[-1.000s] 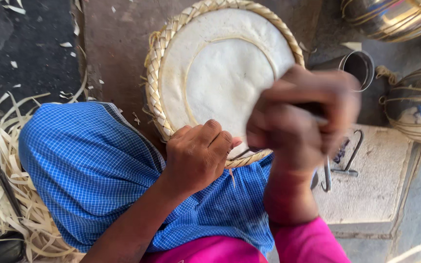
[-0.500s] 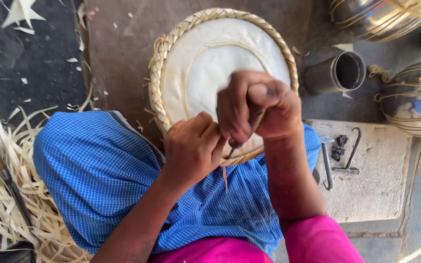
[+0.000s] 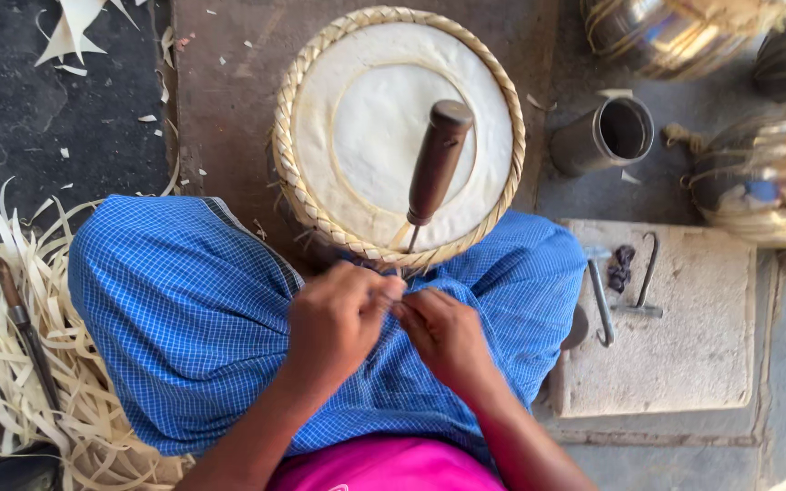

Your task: The person laces and tightens the leather head of a drum using an awl and a wooden tool, weaving strips of material through the rim of several drums.

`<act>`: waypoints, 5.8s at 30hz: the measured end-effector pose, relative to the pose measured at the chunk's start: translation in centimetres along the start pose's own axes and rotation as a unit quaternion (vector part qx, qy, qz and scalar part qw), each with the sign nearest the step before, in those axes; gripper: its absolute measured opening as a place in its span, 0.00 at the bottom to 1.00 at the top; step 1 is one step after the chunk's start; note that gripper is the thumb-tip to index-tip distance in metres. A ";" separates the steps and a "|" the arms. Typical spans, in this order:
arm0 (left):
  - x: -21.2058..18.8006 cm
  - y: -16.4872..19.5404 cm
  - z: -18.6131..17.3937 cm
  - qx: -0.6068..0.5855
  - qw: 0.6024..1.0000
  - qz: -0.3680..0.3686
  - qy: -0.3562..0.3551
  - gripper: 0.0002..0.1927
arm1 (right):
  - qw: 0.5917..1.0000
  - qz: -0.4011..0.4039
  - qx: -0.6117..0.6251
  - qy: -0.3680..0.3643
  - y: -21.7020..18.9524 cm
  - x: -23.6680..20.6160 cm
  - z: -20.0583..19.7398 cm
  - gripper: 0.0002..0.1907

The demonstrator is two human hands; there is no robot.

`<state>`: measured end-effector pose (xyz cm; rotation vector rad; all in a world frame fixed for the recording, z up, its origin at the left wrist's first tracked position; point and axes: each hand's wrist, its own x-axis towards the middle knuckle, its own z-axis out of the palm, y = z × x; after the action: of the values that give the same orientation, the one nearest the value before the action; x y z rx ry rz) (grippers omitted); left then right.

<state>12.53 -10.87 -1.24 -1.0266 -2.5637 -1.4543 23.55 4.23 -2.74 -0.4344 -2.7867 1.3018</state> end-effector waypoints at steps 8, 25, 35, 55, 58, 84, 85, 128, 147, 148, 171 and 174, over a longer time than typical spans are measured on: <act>-1.2 -0.3 2.9 -0.185 0.951 -0.236 -0.075 0.09 | 0.995 -0.071 -0.033 0.059 1.4 1.0 0.3 0.05; -2.6 -2.5 4.7 -0.200 0.972 -0.056 0.106 0.10 | 0.994 -0.026 0.024 0.108 1.2 -0.1 -1.7 0.06; -2.9 -3.2 5.5 -0.196 0.974 -0.040 0.107 0.09 | 0.994 -0.029 0.032 0.100 1.6 -0.4 -1.2 0.05; -2.7 -3.0 5.9 -0.174 0.980 -0.030 0.096 0.12 | 0.982 -0.089 0.029 0.163 0.8 0.6 0.6 0.10; -2.6 -3.1 5.8 -0.162 0.982 -0.022 0.095 0.12 | 0.982 -0.089 0.028 0.162 1.2 0.6 0.9 0.10; -2.5 -1.9 5.7 -0.183 0.980 -0.042 0.064 0.14 | 0.966 -0.133 -0.032 0.220 2.4 1.5 1.9 0.09; -2.5 -1.6 5.4 -0.177 0.982 -0.030 0.061 0.15 | 0.967 -0.126 -0.027 0.219 2.6 1.6 1.9 0.09; 8.8 0.0 1.2 0.049 0.969 0.187 -0.156 0.13 | 0.866 -0.043 0.481 0.128 0.0 12.7 -6.0 0.27; 7.2 1.6 5.0 0.038 0.995 0.092 0.030 0.06 | 0.762 -0.042 0.625 0.166 0.6 10.9 -9.8 0.24; 7.3 1.2 4.6 0.028 0.995 0.091 0.029 0.08 | 0.760 -0.081 0.620 0.180 0.3 10.2 -10.1 0.23; 3.7 -4.1 2.7 0.125 0.956 0.259 0.051 0.17 | 0.811 -0.259 0.393 0.348 -4.3 9.9 -7.9 0.24; 3.6 -4.3 2.9 0.123 0.957 0.257 0.053 0.16 | 0.814 -0.249 0.394 0.346 -4.5 9.9 -7.9 0.24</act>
<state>8.17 -8.24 -4.94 -1.3862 -2.1049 -0.9998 14.15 10.00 4.90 -0.0693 -1.4461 1.5627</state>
